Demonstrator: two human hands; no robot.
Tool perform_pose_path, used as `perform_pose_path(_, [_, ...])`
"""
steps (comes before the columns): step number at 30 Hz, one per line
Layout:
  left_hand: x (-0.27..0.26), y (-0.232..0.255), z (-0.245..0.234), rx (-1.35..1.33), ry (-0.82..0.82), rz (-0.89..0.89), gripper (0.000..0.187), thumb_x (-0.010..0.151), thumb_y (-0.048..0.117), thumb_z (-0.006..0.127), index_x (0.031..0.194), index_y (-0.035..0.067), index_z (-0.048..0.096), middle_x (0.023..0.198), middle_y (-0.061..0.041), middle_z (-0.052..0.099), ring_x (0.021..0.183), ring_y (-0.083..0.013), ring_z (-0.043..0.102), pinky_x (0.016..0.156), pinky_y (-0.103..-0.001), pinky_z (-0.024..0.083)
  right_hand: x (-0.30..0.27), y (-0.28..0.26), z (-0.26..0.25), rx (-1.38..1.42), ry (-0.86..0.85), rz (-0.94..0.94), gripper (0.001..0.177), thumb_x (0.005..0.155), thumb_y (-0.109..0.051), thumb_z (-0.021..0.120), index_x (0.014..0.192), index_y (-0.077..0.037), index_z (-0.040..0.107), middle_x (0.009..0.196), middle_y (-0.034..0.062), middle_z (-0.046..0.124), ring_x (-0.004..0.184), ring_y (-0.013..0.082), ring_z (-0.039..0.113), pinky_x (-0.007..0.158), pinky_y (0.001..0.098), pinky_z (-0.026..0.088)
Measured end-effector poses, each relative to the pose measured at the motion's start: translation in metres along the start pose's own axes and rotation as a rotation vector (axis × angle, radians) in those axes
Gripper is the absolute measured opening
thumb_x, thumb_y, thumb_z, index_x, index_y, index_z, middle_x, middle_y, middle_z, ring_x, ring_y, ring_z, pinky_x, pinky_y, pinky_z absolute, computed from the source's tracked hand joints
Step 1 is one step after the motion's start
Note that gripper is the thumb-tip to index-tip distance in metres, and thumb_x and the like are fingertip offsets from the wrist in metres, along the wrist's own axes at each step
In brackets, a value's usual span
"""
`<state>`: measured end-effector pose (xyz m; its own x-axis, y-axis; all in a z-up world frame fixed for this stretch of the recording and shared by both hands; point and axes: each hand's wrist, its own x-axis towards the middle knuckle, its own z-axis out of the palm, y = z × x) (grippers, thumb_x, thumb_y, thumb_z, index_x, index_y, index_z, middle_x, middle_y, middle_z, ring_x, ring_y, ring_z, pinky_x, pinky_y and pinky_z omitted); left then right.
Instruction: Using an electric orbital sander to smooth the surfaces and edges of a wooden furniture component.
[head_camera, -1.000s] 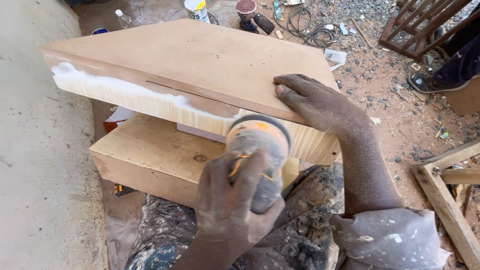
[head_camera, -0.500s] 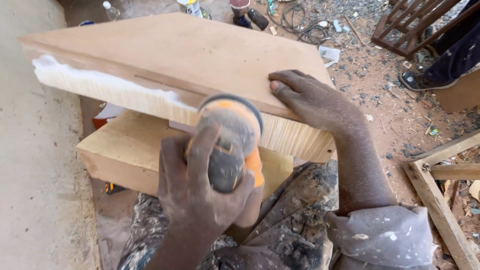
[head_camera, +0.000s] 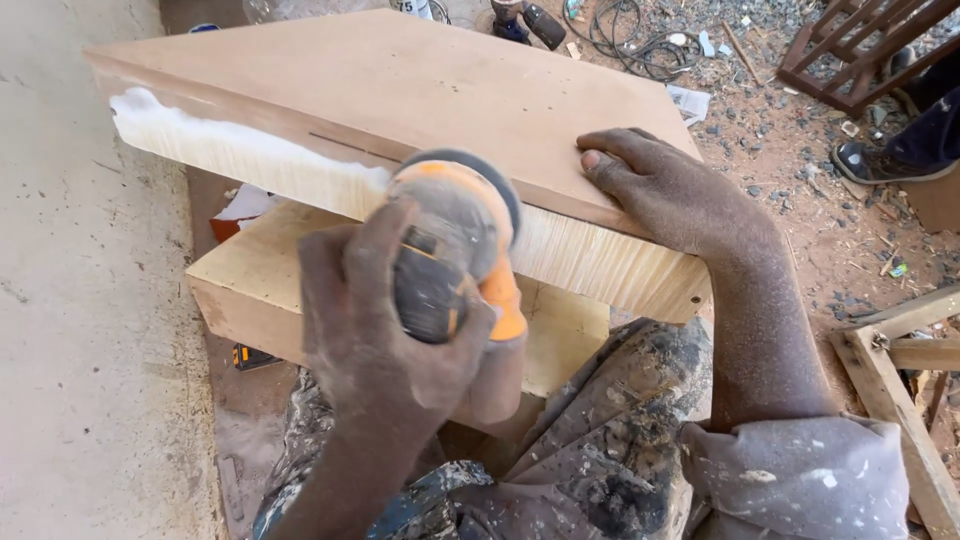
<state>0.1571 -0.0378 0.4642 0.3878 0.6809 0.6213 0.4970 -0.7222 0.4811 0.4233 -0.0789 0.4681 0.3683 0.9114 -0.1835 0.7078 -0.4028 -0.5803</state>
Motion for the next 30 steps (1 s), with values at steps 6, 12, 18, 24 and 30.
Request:
perform_pose_path(6, [-0.008, 0.054, 0.010, -0.004, -0.057, 0.181, 0.062, 0.077, 0.041, 0.092, 0.127, 0.021, 0.059, 0.111, -0.016, 0.059, 0.087, -0.0292, 0.058, 0.065, -0.038, 0.058, -0.023, -0.049, -0.018, 0.284, 0.056, 0.360, 0.089, 0.080, -0.072, 0.014, 0.140, -0.029, 0.063, 0.150, -0.0091, 0.063, 0.140, 0.0059, 0.052, 0.121, 0.0290, 0.029])
perform_pose_path(12, [-0.001, 0.053, 0.015, -0.029, -0.083, 0.293, 0.063, 0.077, 0.038, 0.089, 0.129, 0.019, 0.058, 0.106, -0.014, 0.057, 0.084, -0.0316, 0.057, 0.073, -0.045, 0.053, -0.020, -0.045, -0.017, 0.701, 0.092, 0.362, 0.114, 0.061, -0.080, 0.010, 0.143, -0.018, 0.059, 0.146, 0.0047, 0.067, 0.138, 0.0115, 0.060, 0.110, 0.0289, 0.044])
perform_pose_path(18, [0.018, -0.012, 0.000, -0.077, 0.059, 0.131, 0.061, 0.076, 0.021, 0.082, 0.131, 0.011, 0.058, 0.112, -0.014, 0.055, 0.096, -0.0279, 0.061, 0.071, -0.037, 0.062, -0.012, -0.024, -0.011, 0.596, 0.049, 0.179, 0.117, 0.068, -0.082, 0.007, 0.149, -0.010, 0.052, 0.153, 0.0095, 0.059, 0.147, 0.0186, 0.050, 0.126, 0.0341, 0.028])
perform_pose_path(24, [0.062, -0.035, -0.029, -0.044, 0.063, 0.098, 0.061, 0.080, 0.019, 0.085, 0.132, 0.010, 0.053, 0.115, -0.012, 0.049, 0.097, -0.0290, 0.063, 0.070, -0.045, 0.059, -0.015, -0.022, -0.011, 0.581, 0.052, 0.105, 0.119, 0.069, -0.083, 0.007, 0.149, -0.007, 0.050, 0.152, 0.0132, 0.057, 0.147, 0.0230, 0.050, 0.127, 0.0390, 0.027])
perform_pose_path(30, [0.046, 0.010, -0.006, -0.006, -0.164, 0.044, 0.074, 0.071, 0.031, 0.086, 0.134, 0.019, 0.049, 0.117, -0.011, 0.046, 0.100, -0.0279, 0.053, 0.074, -0.042, 0.056, -0.023, -0.036, -0.019, 0.663, 0.149, 0.191, 0.130, 0.054, -0.086, 0.006, 0.148, -0.010, 0.053, 0.146, 0.0124, 0.064, 0.139, 0.0220, 0.058, 0.121, 0.0366, 0.035])
